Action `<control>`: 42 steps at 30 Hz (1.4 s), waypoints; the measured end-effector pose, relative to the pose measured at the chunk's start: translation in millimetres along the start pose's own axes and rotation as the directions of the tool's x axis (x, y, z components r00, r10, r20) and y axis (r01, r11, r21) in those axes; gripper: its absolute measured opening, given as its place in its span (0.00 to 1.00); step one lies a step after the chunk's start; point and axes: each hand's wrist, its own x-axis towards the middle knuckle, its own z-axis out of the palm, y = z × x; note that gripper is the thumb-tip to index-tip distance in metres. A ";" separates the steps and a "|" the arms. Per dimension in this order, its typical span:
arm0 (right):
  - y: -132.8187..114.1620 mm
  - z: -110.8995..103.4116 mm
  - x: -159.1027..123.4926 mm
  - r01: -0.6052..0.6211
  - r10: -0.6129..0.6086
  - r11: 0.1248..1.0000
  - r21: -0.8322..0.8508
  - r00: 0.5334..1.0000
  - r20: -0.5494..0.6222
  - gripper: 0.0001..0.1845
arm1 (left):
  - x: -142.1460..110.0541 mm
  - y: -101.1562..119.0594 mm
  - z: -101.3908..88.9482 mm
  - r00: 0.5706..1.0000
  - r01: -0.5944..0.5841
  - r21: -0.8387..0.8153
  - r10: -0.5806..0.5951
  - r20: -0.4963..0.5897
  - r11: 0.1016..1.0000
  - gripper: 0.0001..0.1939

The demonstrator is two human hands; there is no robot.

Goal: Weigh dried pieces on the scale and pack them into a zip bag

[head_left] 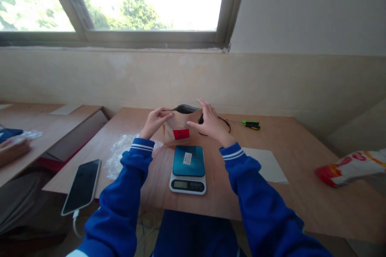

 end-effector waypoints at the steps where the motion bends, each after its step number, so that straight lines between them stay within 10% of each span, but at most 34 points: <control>1: 3.2 0.8 13.6 0.001 -0.001 1.000 -0.005 0.998 0.058 0.40 | 2.0 4.3 -2.6 1.000 -0.016 0.049 0.015 0.026 0.999 0.19; 6: 9.2 1.7 45.8 -0.041 0.009 0.994 0.098 0.951 0.309 0.22 | 18.6 16.4 -9.1 0.971 -0.157 0.278 0.097 0.219 0.948 0.18; 11: 13.1 4.4 51.5 -0.058 0.045 0.998 0.037 0.959 0.279 0.08 | 31.1 22.2 -12.4 0.929 -0.230 0.404 0.076 0.363 0.886 0.10; 21: 20.7 8.8 68.2 0.044 -0.076 0.994 0.096 0.930 0.359 0.07 | 46.3 27.1 -22.2 0.895 -0.167 0.352 -0.008 0.446 0.921 0.06; 29: 60.4 13.4 36.1 -0.238 0.181 0.892 0.383 0.967 0.179 0.18 | 25.0 -9.1 -20.2 0.988 0.133 -0.104 -0.124 0.086 0.986 0.19; 34: 66.9 45.0 14.9 -0.328 0.315 0.747 0.578 0.941 0.127 0.24 | 0.3 -43.6 8.3 0.974 0.147 -0.266 -0.185 -0.126 0.953 0.24; 42: 68.2 71.4 19.9 -0.288 0.401 0.786 0.547 0.911 -0.096 0.27 | 8.7 -45.1 37.8 0.919 0.063 -0.384 -0.204 -0.339 0.921 0.22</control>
